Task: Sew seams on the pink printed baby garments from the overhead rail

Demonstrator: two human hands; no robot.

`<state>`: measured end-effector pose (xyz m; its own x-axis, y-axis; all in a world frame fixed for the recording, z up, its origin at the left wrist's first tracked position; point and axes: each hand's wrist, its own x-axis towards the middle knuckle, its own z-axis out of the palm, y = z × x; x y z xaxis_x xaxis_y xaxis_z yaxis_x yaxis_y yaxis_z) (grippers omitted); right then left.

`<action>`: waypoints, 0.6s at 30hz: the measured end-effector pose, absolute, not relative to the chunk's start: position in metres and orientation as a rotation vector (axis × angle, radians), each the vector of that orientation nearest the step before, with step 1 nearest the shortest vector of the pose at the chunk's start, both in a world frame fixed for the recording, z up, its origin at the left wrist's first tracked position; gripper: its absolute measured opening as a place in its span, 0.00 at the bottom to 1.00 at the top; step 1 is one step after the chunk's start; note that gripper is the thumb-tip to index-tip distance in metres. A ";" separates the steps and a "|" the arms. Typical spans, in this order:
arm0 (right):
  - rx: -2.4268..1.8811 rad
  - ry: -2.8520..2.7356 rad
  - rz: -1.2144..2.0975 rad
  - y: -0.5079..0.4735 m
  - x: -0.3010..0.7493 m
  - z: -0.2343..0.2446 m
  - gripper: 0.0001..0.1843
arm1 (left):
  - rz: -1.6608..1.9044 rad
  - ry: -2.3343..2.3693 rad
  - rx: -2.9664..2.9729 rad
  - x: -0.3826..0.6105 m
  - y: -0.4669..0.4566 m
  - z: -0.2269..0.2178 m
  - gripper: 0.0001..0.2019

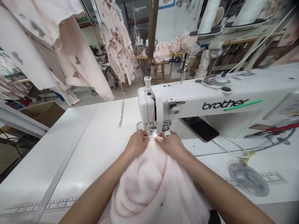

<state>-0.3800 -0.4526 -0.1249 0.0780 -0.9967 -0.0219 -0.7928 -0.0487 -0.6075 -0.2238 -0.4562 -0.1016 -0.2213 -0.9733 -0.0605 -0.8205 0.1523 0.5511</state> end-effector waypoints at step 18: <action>-1.936 1.887 -0.639 -0.454 -0.380 -0.124 0.05 | -0.607 -2.132 1.715 -0.224 -0.462 -0.111 0.08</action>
<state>-0.3801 -0.4535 -0.1238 0.0050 -0.9976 0.0686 -0.8341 -0.0420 -0.5500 -0.2238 -0.4622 -0.1106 -0.2154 -0.9765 -0.0047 -0.8323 0.1811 0.5239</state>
